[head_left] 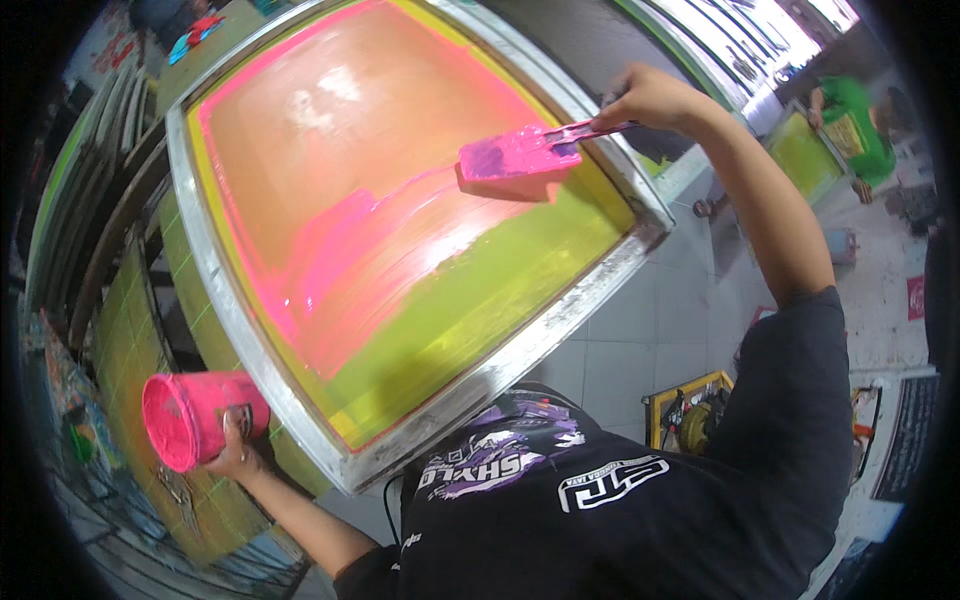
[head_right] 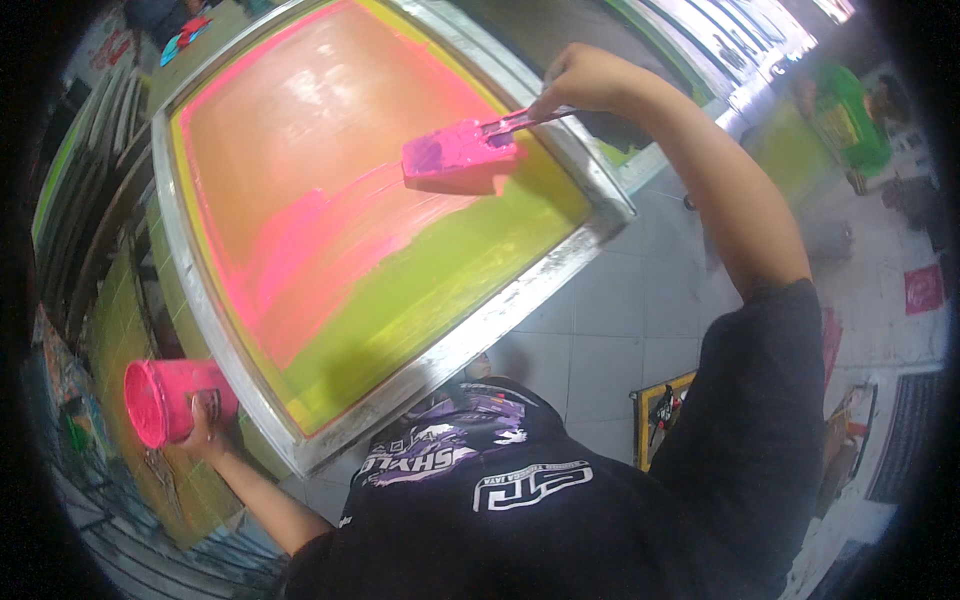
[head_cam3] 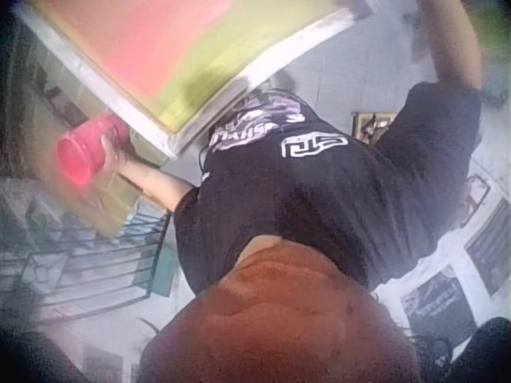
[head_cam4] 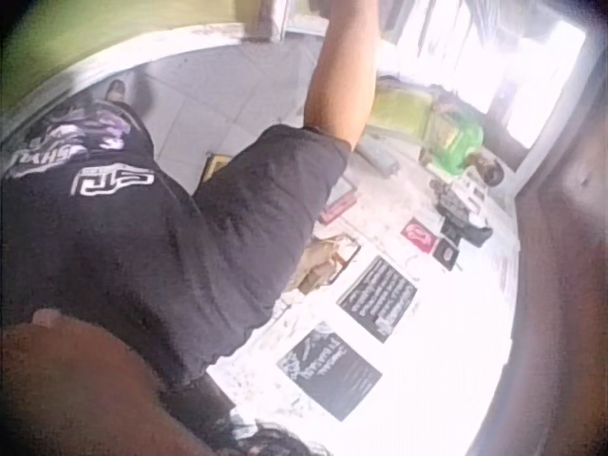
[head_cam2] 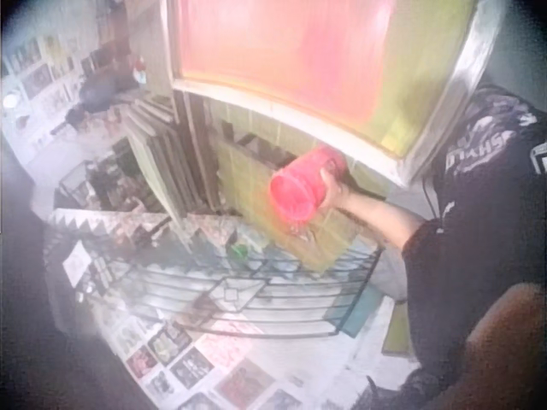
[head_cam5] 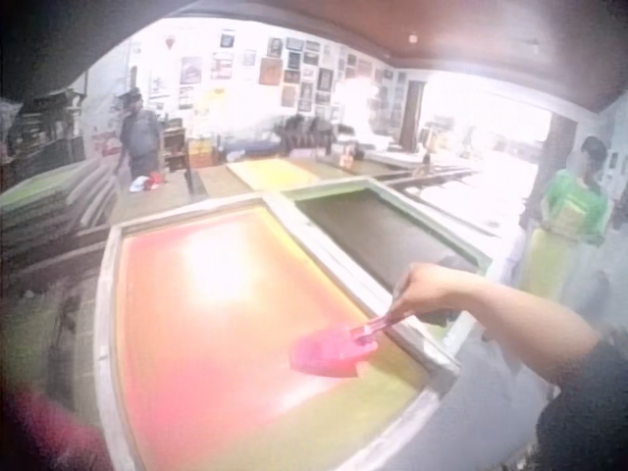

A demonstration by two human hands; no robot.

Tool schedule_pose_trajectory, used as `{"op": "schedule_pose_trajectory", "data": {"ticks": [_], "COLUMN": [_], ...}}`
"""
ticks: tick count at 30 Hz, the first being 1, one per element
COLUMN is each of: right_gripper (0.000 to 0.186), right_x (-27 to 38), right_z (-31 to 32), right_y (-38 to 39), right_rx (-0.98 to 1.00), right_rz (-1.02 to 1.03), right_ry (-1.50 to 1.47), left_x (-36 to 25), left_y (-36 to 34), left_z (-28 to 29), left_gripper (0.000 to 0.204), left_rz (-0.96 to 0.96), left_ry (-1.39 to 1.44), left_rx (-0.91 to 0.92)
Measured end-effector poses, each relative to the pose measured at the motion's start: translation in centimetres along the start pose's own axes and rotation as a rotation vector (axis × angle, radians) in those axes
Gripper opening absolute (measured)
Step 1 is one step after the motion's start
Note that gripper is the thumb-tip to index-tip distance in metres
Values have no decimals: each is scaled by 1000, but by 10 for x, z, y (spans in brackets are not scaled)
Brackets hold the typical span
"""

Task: The person scoops pink ink from a container and spreads it evenly across a screen printing frame using a squeegee. The person repeatedly dips the squeegee into the ink and smooths the surface of the frame. The person then places the container and squeegee on a table and wipes their hands with a cloth.

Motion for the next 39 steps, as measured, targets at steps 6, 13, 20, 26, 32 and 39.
{"op": "schedule_pose_trajectory", "data": {"ticks": [6, 13, 20, 26, 32, 39], "right_gripper": [21, 26, 28, 27, 38, 54], "right_x": [30, 69, 112, 147, 196, 241], "right_z": [5, 12, 0, -6, 2, 13], "right_y": [-11, -36, -55, -66, -52, -40], "right_rx": [-15, -10, 20, 41, 56, -39], "right_rz": [13, 50, 134, 140, 181, 244], "right_ry": [82, 311, 377, 439, 641, 930], "left_x": [-9, -15, -25, -21, -26, -33], "left_y": [-5, 3, 9, 12, 16, 19], "left_z": [-6, -10, -25, -24, -30, -36], "left_gripper": [66, 69, 75, 71, 64, 66], "left_rz": [-183, -159, -121, -80, -90, -121], "left_ry": [14, 12, -23, -24, 8, -57], "left_rx": [90, 75, 69, 86, 64, 66]}}
Point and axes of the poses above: each hand's wrist, its own y-axis away from the middle knuckle, its own z-axis out of the back of the hand, x = y × z, the point moved 10 cm from there along -y, towards the middle knuckle, and after that the axes turned 11 degrees about y, right-handed, at the moved point
